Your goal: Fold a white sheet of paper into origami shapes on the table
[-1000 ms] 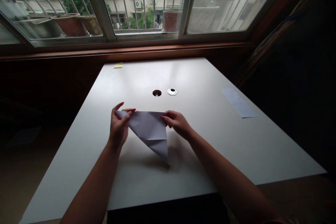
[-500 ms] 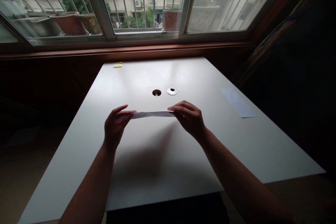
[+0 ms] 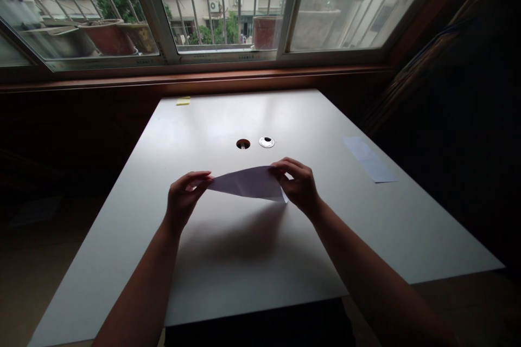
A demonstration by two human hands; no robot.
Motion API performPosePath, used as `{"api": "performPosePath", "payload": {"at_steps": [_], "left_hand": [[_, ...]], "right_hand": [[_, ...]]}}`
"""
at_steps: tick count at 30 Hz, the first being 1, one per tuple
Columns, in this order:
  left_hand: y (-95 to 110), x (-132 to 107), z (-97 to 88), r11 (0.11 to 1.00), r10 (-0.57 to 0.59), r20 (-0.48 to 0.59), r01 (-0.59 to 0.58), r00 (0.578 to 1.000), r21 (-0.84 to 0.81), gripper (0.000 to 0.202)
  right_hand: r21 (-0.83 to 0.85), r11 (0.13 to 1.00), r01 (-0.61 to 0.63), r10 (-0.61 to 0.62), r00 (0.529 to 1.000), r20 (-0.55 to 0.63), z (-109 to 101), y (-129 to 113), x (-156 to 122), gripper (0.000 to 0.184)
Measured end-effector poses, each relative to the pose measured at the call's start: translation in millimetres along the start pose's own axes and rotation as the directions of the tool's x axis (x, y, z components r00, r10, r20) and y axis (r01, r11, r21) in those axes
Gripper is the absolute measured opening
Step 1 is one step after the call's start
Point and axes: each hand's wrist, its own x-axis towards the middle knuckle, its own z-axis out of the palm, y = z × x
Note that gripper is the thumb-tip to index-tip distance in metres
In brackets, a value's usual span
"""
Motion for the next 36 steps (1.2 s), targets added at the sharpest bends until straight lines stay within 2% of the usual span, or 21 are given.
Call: {"api": "performPosePath", "payload": {"at_steps": [6,10,13,17,20,22,24,26,27,28,29,31,33,35,36], "left_hand": [[-6,1,-0.4,0.991,-0.076,0.009,0.077,0.997,-0.108,0.035],[-12,4,-1.9,0.983,-0.142,0.034,0.145,0.989,-0.114,0.035],[-15,7,-3.9,0.965,-0.249,0.096,0.256,0.964,-0.061,0.035],[-19,10,-7.7,0.908,-0.409,0.223,0.418,0.885,0.005,0.038],[-24,11,-11.1,0.897,-0.439,0.260,0.436,0.860,0.073,0.038],[-28,11,-12.5,0.907,-0.416,0.253,0.379,0.874,0.182,0.037],[-32,10,-12.0,0.910,-0.341,0.239,0.255,0.909,0.326,0.031],[-34,9,-8.4,0.889,-0.178,0.245,0.049,0.953,0.456,0.025],[-34,7,-5.3,0.864,-0.064,0.265,-0.079,0.962,0.498,0.023],[-34,5,-1.3,0.820,0.055,0.298,-0.213,0.953,0.532,0.023],[-33,2,3.6,0.776,0.153,0.362,-0.339,0.919,0.532,0.023],[-30,-4,15.3,0.697,0.261,0.528,-0.536,0.808,0.476,0.026],[-29,-12,27.9,0.617,0.280,0.688,-0.674,0.669,0.405,0.030],[-30,-19,39.3,0.557,0.247,0.781,-0.744,0.573,0.370,0.035],[-32,-22,43.8,0.532,0.234,0.801,-0.762,0.551,0.369,0.037]], "right_hand": [[0.057,0.996,-0.065,0.065,0.998,0.002,1,3,3,0.008],[0.131,0.966,-0.221,0.217,0.975,0.044,4,8,4,0.012],[0.191,0.903,-0.385,0.368,0.922,0.122,5,13,5,0.020],[0.196,0.793,-0.577,0.522,0.808,0.273,9,26,3,0.028],[0.202,0.710,-0.675,0.595,0.728,0.341,17,40,-1,0.028],[0.190,0.685,-0.704,0.620,0.699,0.356,22,48,-4,0.027],[0.139,0.675,-0.725,0.650,0.673,0.353,28,55,-7,0.027],[0.065,0.689,-0.722,0.666,0.666,0.338,32,59,-8,0.026],[0.024,0.702,-0.712,0.667,0.669,0.327,33,61,-8,0.026],[-0.018,0.717,-0.697,0.666,0.676,0.316,34,62,-7,0.025],[-0.060,0.730,-0.681,0.663,0.684,0.305,36,62,-6,0.025],[-0.136,0.752,-0.644,0.652,0.700,0.289,37,63,-3,0.023],[-0.199,0.770,-0.606,0.637,0.717,0.282,38,64,0,0.022],[-0.251,0.781,-0.571,0.624,0.731,0.278,39,64,2,0.021],[-0.275,0.784,-0.557,0.619,0.736,0.275,39,64,3,0.020]]}}
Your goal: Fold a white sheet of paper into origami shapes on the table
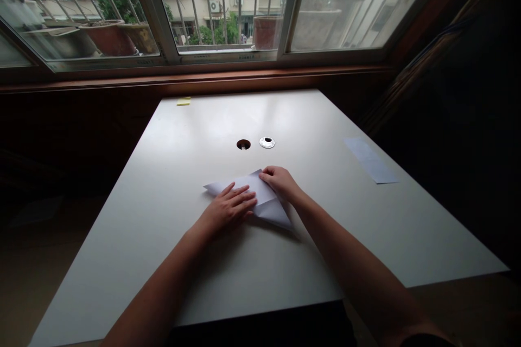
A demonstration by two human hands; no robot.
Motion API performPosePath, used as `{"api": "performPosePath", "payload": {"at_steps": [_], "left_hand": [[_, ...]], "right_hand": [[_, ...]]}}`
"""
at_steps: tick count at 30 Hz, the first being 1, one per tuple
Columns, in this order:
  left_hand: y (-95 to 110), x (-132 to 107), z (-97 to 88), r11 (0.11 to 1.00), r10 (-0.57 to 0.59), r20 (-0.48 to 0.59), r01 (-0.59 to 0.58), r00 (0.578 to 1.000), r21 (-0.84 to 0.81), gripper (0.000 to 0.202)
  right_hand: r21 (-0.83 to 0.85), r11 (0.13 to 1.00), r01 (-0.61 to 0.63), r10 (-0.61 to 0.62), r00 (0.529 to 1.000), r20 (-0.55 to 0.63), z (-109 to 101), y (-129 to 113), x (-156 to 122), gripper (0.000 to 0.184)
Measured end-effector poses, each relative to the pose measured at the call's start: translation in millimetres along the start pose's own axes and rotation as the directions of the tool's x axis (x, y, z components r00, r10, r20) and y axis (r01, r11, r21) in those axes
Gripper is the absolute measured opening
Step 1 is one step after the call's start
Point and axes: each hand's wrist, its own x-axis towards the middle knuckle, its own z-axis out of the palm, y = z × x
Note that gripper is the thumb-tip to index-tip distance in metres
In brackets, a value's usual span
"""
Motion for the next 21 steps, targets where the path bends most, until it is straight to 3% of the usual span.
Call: {"api": "performPosePath", "payload": {"at_steps": [6,14,21], "left_hand": [[3,0,17.2,0.997,0.000,0.088,-0.006,0.996,0.073,0.042],[10,1,13.1,0.997,-0.037,0.093,0.030,0.995,0.073,0.042],[10,1,14.3,0.997,-0.048,0.088,0.042,0.995,0.068,0.040]], "right_hand": [[-0.153,0.988,0.036,-0.040,0.999,-0.020,1,-1,0,0.019],[-0.325,0.945,0.028,-0.054,0.996,-0.072,0,-6,-4,0.017],[-0.324,0.945,0.036,-0.078,0.990,-0.118,-2,3,-4,0.013]]}}
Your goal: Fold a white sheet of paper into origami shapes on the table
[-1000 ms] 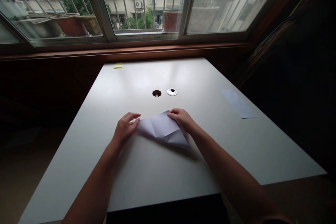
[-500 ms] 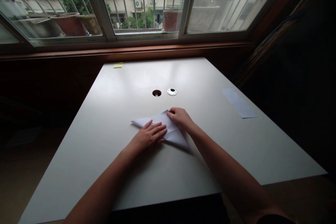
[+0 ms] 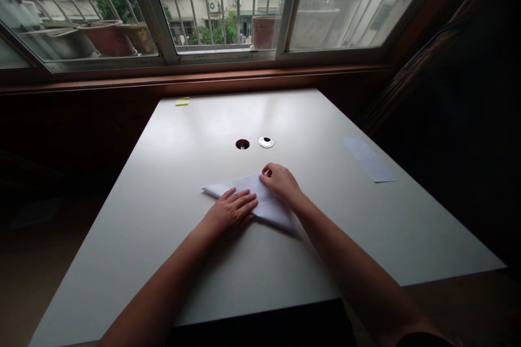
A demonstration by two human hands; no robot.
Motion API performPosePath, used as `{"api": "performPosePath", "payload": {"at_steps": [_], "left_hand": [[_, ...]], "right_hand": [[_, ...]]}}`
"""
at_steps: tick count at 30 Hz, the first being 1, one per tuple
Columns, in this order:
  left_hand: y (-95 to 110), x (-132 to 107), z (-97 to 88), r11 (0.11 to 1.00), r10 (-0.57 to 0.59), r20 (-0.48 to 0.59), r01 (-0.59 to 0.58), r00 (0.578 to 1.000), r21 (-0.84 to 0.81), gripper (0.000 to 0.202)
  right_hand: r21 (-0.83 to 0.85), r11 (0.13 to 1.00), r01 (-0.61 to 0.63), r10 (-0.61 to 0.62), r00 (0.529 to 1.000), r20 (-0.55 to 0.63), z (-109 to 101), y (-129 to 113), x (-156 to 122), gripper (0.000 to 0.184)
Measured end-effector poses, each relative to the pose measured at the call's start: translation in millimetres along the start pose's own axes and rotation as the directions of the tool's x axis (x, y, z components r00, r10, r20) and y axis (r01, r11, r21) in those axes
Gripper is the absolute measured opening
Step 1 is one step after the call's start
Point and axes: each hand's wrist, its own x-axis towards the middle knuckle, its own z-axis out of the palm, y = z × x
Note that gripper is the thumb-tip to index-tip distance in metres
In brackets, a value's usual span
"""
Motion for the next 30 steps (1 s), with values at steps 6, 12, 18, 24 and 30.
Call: {"api": "performPosePath", "payload": {"at_steps": [6,12,18,24,30], "left_hand": [[0,0,0.0,1.000,-0.004,0.005,0.004,1.000,-0.011,0.041],[0,-1,-0.1,1.000,-0.010,0.007,0.010,1.000,-0.018,0.040],[0,-1,-0.4,1.000,-0.006,0.007,0.006,1.000,-0.017,0.040],[1,-1,-1.1,1.000,-0.014,0.004,0.014,1.000,-0.013,0.042],[1,-2,0.8,1.000,-0.012,-0.005,0.012,1.000,-0.010,0.044]], "right_hand": [[0.046,0.999,0.026,-0.025,1.000,-0.017,1,4,0,0.012],[0.065,0.995,0.074,-0.072,0.997,-0.032,2,7,-3,0.010],[0.069,0.980,0.188,-0.184,0.981,-0.061,-1,9,-10,0.006],[-0.013,0.906,0.423,-0.423,0.905,-0.055,-14,3,-36,0.010],[-0.020,0.726,0.687,-0.684,0.725,0.080,-29,-6,-74,0.017]]}}
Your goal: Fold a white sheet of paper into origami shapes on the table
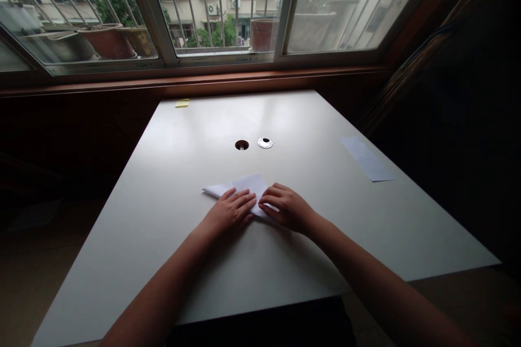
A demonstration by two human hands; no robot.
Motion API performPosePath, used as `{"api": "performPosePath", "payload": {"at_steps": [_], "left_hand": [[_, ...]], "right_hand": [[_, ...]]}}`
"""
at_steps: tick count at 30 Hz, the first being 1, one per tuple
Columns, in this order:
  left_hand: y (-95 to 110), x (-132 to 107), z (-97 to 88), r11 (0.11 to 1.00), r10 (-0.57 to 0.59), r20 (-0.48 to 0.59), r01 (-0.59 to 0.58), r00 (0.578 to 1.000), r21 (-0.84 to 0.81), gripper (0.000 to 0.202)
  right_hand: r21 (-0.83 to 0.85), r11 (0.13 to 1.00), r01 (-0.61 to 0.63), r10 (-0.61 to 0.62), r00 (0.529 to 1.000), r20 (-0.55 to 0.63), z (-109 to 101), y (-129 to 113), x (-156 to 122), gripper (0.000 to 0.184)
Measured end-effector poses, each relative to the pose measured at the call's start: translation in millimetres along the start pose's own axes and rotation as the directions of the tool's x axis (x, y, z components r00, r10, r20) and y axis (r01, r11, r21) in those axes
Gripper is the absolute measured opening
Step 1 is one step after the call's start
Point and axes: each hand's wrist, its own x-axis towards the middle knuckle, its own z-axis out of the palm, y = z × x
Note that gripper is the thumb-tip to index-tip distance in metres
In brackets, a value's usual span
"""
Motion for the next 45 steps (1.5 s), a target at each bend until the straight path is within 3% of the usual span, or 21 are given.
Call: {"api": "performPosePath", "payload": {"at_steps": [5,14,34,45], "left_hand": [[1,-1,0.1,1.000,-0.002,-0.016,0.002,1.000,0.000,0.042],[1,-2,-1.9,1.000,0.007,0.002,-0.007,1.000,0.023,0.043],[4,1,-7.1,0.997,-0.056,-0.001,0.056,0.998,-0.048,0.038],[4,0,-6.4,0.998,-0.059,-0.003,0.059,0.998,-0.038,0.038]], "right_hand": [[-0.009,0.997,0.071,-0.071,0.997,0.031,3,-15,-16,0.021],[-0.073,0.994,0.084,-0.084,0.996,0.003,15,-11,-34,0.038],[-0.216,0.976,0.038,-0.031,0.999,0.036,19,-26,-36,0.044],[-0.188,0.976,0.107,-0.101,0.994,0.039,25,-27,-39,0.047]]}}
